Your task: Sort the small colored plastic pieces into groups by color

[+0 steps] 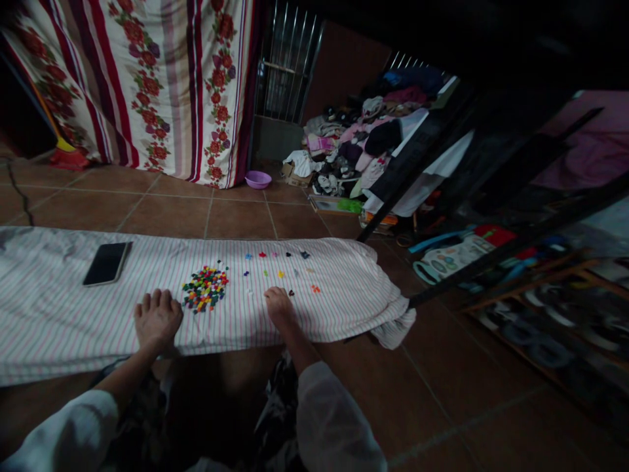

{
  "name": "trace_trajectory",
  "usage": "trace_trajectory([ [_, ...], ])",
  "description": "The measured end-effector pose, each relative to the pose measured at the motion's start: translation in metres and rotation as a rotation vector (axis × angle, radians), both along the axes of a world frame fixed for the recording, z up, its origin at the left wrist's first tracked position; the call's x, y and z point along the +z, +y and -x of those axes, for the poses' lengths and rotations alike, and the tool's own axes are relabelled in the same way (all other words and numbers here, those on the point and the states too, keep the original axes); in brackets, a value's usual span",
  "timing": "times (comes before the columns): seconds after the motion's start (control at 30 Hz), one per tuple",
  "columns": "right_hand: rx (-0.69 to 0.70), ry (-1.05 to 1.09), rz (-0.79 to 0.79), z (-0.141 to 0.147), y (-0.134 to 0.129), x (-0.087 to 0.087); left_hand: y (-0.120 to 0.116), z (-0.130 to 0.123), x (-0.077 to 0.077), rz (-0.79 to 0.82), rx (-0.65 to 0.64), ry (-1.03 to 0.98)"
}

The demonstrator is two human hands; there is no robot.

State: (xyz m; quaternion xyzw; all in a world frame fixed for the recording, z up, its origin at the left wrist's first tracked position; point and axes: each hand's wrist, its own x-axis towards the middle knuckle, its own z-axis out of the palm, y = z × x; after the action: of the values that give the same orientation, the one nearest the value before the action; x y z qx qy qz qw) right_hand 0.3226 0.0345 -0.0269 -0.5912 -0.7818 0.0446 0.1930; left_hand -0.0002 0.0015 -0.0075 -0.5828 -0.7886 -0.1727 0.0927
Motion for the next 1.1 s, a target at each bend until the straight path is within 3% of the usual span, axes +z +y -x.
trace_trajectory([
  [0.33, -0.028, 0.008, -0.017, 0.003, -0.002, 0.016, 0.001, 0.0, 0.001, -0.038, -0.012, -0.032],
  [0.5, 0.05, 0.019, 0.014, 0.016, 0.008, 0.025, 0.001, 0.001, 0.0, -0.049, -0.017, -0.016],
  [0.77, 0.156, 0.028, 0.073, 0.046, 0.028, 0.011, 0.0, 0.001, 0.001, -0.038, -0.02, -0.034],
  [0.93, 0.133, 0.03, 0.064, 0.051, 0.025, 0.001, 0.001, 0.0, 0.001, -0.019, -0.006, -0.037],
  [1.1, 0.192, 0.06, 0.072, 0.052, 0.022, 0.003, 0.001, -0.001, 0.004, -0.017, 0.002, -0.041],
])
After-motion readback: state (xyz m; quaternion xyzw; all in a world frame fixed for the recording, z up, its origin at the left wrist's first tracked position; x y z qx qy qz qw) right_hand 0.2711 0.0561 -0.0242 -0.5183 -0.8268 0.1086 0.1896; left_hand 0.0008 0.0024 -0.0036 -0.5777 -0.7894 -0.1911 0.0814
